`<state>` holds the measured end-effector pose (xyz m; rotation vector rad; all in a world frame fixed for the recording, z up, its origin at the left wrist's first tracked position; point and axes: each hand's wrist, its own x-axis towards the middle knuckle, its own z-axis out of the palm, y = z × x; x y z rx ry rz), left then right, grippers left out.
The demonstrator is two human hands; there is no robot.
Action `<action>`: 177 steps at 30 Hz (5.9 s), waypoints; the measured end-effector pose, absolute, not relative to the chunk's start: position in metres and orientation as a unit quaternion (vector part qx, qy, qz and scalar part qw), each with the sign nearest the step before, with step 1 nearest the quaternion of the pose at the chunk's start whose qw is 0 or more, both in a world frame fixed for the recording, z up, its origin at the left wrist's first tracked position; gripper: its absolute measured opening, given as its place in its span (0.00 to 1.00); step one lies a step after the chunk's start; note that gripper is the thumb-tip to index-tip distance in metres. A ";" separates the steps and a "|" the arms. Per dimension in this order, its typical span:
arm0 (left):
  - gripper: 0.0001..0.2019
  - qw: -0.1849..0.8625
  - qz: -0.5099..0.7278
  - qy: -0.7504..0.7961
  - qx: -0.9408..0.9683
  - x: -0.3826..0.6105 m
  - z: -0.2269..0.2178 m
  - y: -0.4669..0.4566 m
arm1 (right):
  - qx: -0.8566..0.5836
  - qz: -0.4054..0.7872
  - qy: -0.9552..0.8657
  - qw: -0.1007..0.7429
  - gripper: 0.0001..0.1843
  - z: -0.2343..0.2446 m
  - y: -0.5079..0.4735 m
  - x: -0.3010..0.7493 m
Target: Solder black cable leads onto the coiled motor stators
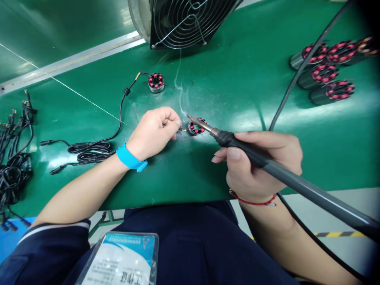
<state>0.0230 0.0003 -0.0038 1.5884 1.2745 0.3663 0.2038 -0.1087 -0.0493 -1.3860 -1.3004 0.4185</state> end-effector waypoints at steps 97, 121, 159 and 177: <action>0.06 0.293 0.234 0.420 0.827 0.016 -0.021 0.005 | -0.586 0.146 -0.583 0.544 0.15 -0.048 -0.111 0.206; 0.06 0.304 0.247 0.417 0.820 0.016 -0.021 0.005 | -0.585 0.134 -0.583 0.548 0.15 -0.048 -0.110 0.204; 0.05 0.441 0.231 0.454 0.739 0.016 -0.013 0.006 | -0.510 0.134 -0.750 0.399 0.24 -0.045 -0.033 0.195; 0.03 0.549 0.278 0.441 0.653 0.017 -0.011 0.003 | -0.503 0.228 -0.709 0.438 0.25 -0.043 -0.040 0.190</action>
